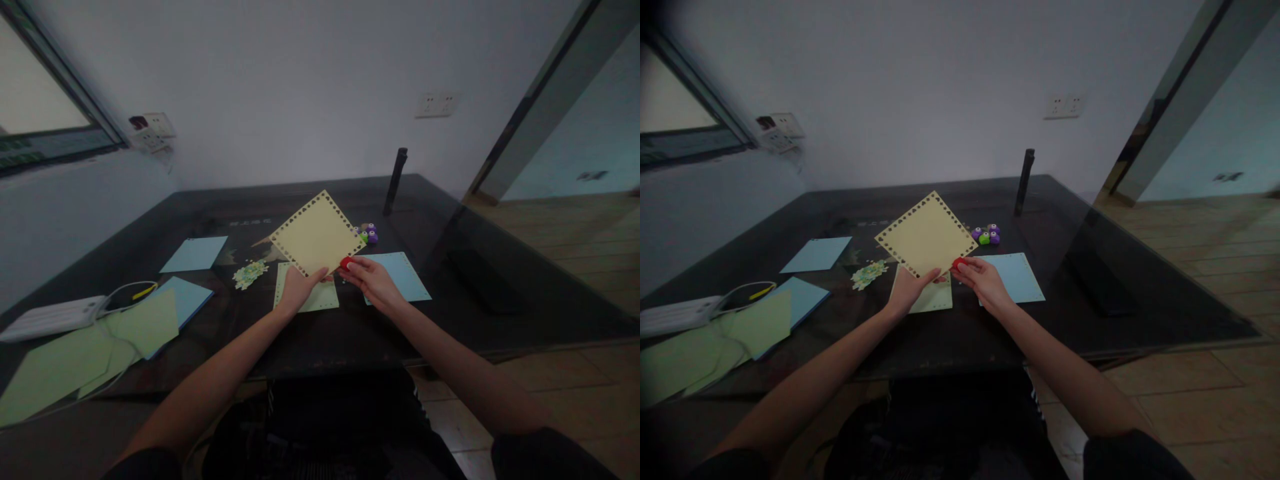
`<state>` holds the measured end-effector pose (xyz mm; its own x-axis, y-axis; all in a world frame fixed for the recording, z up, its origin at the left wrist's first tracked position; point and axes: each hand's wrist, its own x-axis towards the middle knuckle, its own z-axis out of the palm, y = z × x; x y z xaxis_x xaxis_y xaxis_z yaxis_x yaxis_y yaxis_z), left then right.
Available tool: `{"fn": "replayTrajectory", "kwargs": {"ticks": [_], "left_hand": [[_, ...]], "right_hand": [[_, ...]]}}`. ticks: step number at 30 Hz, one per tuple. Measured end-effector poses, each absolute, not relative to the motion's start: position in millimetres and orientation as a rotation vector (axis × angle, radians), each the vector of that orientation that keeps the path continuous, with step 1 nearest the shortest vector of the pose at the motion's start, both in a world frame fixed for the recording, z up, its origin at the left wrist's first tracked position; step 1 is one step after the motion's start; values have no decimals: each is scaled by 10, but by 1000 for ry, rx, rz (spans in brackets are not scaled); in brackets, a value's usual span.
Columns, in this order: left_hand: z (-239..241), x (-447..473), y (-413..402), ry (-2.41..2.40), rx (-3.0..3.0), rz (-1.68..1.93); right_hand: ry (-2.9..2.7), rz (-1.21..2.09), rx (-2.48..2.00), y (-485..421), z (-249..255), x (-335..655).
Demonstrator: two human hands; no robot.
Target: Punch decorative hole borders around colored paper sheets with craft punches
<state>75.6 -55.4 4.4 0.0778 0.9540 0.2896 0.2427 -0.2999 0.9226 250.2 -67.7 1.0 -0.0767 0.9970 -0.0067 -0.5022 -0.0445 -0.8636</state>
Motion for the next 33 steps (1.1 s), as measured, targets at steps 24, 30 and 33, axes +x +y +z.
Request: {"fn": "replayTrajectory", "kwargs": {"ticks": [24, 30, 33], "left_hand": [[21, 746, -535, 1199, 1785, 1196], [48, 755, -557, 1188, 1797, 1181], [60, 761, -565, 1185, 1782, 1180]], "right_hand": [[-901, 1355, -838, -705, 19, 2469], [-907, 1344, -849, -697, 16, 2465], [-899, 1347, -858, -700, 27, 2462]]}}
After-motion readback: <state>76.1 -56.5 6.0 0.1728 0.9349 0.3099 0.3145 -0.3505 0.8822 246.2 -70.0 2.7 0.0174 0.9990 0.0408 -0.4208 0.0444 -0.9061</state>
